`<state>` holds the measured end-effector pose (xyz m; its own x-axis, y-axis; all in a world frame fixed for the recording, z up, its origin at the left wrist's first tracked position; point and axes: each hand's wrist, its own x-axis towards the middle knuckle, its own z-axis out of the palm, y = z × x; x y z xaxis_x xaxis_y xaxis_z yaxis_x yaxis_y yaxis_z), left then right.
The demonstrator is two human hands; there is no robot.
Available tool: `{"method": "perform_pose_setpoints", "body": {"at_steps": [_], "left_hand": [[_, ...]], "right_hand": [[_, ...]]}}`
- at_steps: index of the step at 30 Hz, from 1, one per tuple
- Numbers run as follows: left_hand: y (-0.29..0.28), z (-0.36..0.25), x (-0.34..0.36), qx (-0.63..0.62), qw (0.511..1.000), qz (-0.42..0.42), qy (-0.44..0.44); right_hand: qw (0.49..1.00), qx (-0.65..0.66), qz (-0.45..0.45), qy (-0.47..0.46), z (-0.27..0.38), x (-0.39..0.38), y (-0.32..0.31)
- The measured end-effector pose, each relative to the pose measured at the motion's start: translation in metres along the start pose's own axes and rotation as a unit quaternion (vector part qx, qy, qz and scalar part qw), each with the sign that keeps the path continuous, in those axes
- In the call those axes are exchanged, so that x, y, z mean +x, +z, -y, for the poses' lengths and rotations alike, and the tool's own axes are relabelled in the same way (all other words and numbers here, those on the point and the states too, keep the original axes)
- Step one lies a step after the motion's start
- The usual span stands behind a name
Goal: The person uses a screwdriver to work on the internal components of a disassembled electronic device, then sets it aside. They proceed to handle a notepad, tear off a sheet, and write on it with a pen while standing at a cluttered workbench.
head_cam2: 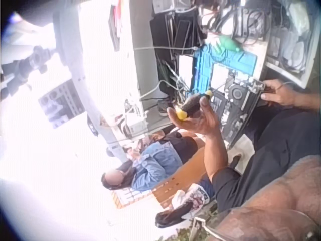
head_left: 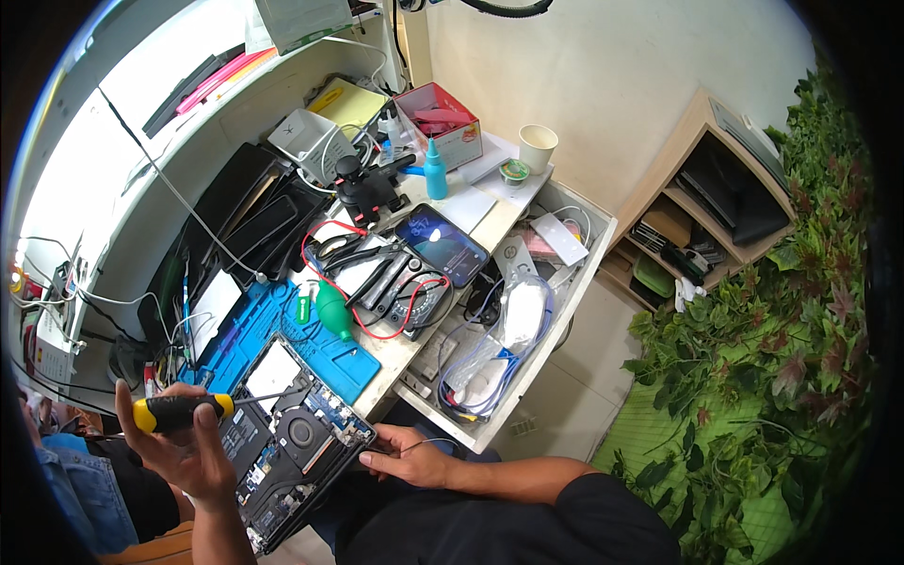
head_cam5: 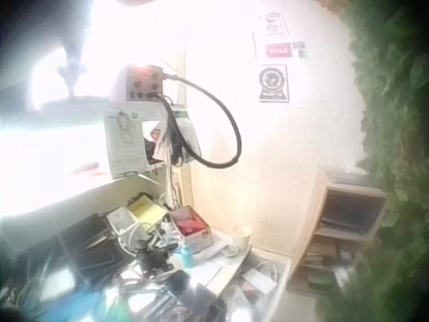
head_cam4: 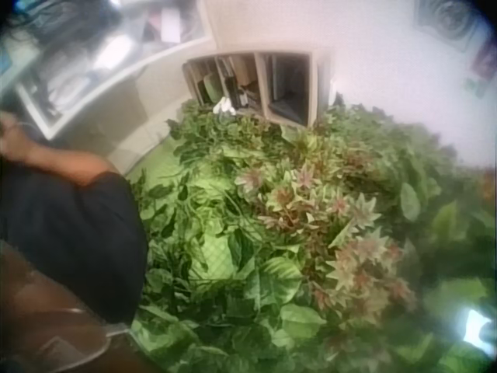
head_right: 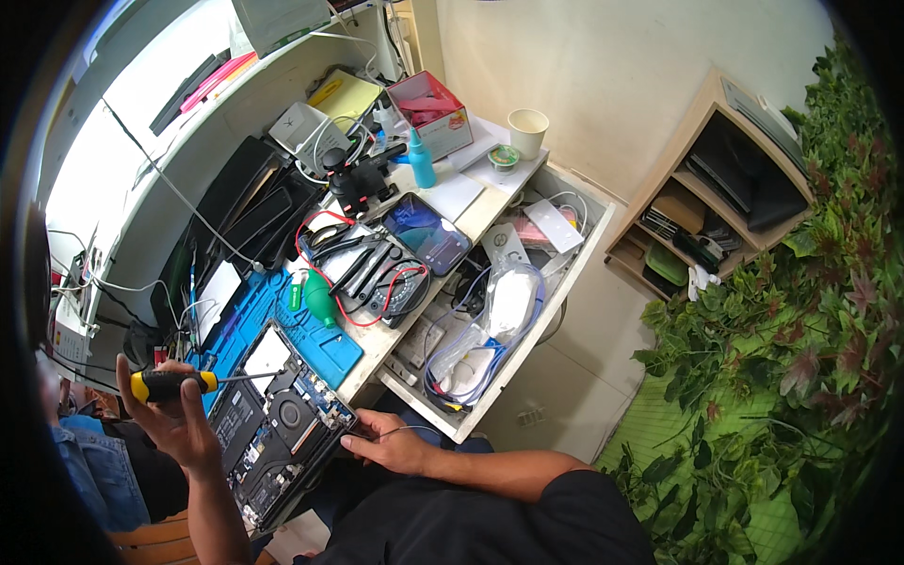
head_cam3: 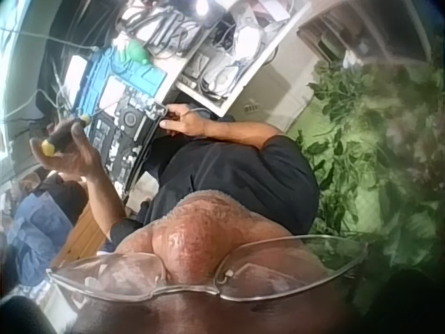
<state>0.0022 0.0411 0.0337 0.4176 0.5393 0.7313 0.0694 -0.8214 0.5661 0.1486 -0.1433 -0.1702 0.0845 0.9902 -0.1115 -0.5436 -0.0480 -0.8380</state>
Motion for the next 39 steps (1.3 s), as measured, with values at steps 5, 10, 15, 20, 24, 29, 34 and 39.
{"method": "perform_pose_setpoints", "body": {"at_steps": [5,10,15,20,24,29,34,39], "left_hand": [[-0.007,-0.021,-0.013,-0.007,0.999,-0.015,-0.030],[0.009,-0.019,-0.018,-0.025,0.999,0.001,-0.026],[-0.002,-0.019,-0.039,-0.028,0.998,-0.036,-0.039],[-0.009,-0.019,-0.043,0.001,0.995,-0.084,-0.060],[-0.009,-0.015,-0.039,-0.011,0.993,-0.090,-0.074],[-0.008,-0.014,-0.049,-0.017,0.990,-0.109,-0.090],[-0.008,-0.016,-0.052,-0.003,0.989,-0.115,-0.093],[-0.008,-0.013,-0.053,0.003,0.988,-0.115,-0.099]], "right_hand": [[0.999,-0.008,0.037,0.023,-0.003,0.002,-0.003],[1.000,-0.005,-0.007,0.005,0.012,-0.003,-0.002],[0.939,-0.290,0.174,-0.058,0.038,-0.029,-0.003],[0.904,-0.362,0.155,-0.168,0.184,-0.061,-0.034],[0.608,-0.694,-0.196,-0.334,0.237,-0.010,-0.132],[0.494,-0.824,-0.160,-0.227,0.236,0.036,-0.177],[0.516,-0.788,-0.207,-0.265,0.237,0.033,-0.171],[0.565,-0.726,-0.240,-0.308,0.233,0.016,-0.164]]}}
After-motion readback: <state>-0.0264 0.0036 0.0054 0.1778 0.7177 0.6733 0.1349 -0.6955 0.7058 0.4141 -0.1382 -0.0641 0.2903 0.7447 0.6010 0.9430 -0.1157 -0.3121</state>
